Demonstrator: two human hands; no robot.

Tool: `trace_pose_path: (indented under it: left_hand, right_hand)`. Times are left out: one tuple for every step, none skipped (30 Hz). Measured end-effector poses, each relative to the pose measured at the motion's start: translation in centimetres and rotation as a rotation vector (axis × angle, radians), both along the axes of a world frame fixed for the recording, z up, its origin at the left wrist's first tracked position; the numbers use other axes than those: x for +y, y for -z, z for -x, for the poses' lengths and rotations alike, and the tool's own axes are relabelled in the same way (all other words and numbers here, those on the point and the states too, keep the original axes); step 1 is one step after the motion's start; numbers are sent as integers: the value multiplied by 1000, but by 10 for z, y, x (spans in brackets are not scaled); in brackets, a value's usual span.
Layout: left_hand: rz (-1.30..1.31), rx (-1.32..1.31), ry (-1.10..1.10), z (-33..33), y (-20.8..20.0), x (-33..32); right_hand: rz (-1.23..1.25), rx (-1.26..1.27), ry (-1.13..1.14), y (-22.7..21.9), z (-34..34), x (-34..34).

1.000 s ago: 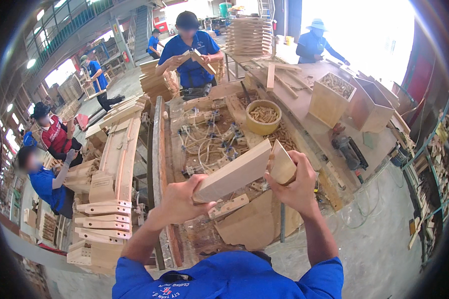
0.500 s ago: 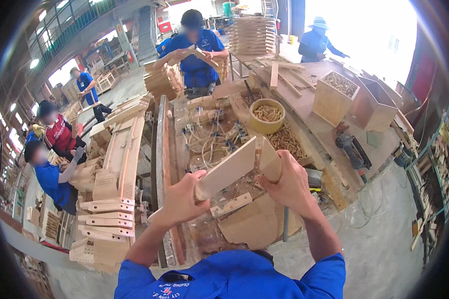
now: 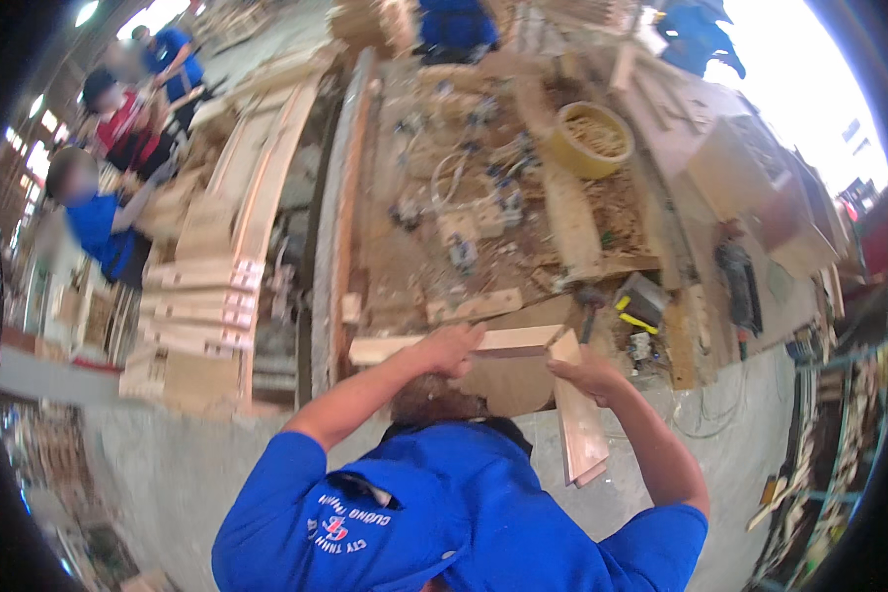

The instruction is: The person assembles wooden furniture parts by hand, using a hammer to tap dowels into place and a nail gun to fasten joints. They repeatedly pick up wooden pieces, align them, and secure them before stacking the finished units.

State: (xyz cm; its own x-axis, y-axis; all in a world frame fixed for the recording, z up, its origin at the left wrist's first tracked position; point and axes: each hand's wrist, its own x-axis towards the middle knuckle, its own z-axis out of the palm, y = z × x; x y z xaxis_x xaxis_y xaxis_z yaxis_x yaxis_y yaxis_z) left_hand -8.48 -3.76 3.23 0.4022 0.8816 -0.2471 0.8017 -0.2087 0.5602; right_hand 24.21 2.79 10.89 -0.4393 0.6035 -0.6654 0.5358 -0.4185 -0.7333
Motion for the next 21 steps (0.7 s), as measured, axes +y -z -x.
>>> trace_pose_path:
  left_hand:
    - [19, 3, -4, 0, 6, -5]
    - [25, 7, 15, -1, 8, -3]
    - [30, 10, 36, 0, 11, -8]
    - [6, 27, 40, 4, 16, -11]
    - [-17, 43, 46, 8, 21, -15]
    - [-41, 59, 53, 11, 26, -20]
    - [-70, 73, 50, 13, 28, -21]
    - [-101, 89, 46, 18, 28, -24]
    - [-133, 104, 43, 21, 27, -26]
    - [-137, 129, 5, 22, 25, -27]
    - [-144, 160, -31, 21, 21, -28]
    - [-150, 191, -64, 20, 18, -27]
    - [-148, 225, -92, 19, 19, -26]
    - [-145, 260, -118, 18, 19, -24]
    - [-142, 294, -142, 17, 19, -23]
    - [-153, 280, -154, 14, 17, -23]
    - [-172, 253, -145, 12, 12, -19]
    - [-191, 229, -138, 11, 8, -14]
    - [-179, 257, -153, 12, 9, -16]
    - [-170, 282, -162, 11, 11, -19]
    - [-164, 291, -179, 9, 11, -21]
  right_hand:
    - [129, 31, 53, 0, 3, -4]
    - [246, 59, 130, 6, 0, -6]
    - [280, 42, 163, 15, 2, -7]
    - [304, -2, 123, 18, 3, -1]
    - [326, -47, 84, 22, 5, 6]
    - [348, -93, 45, 25, 5, 10]
    - [413, -129, 129, 36, 2, 11]
    - [315, -8, 89, 47, 0, 10]
    - [215, 111, 52, 57, -4, 7]
    - [115, 235, 10, 65, -5, 6]
    - [681, 346, 465, 64, 3, 19]
    - [679, 430, 457, 61, 6, 25]
    - [676, 505, 446, 59, 4, 29]
    - [673, 580, 437, 59, 3, 31]
    - [536, 544, 437, 62, 6, 30]
    - [446, 605, 389, 65, 3, 27]
    - [442, 561, 428, 80, -12, 27]
    - [440, 521, 463, 93, -29, 29]
    - [218, 318, 490, 96, -32, 24]
    - [-2, 106, 514, 98, -27, 14]
    - [-223, -117, 542, 98, -25, 6]
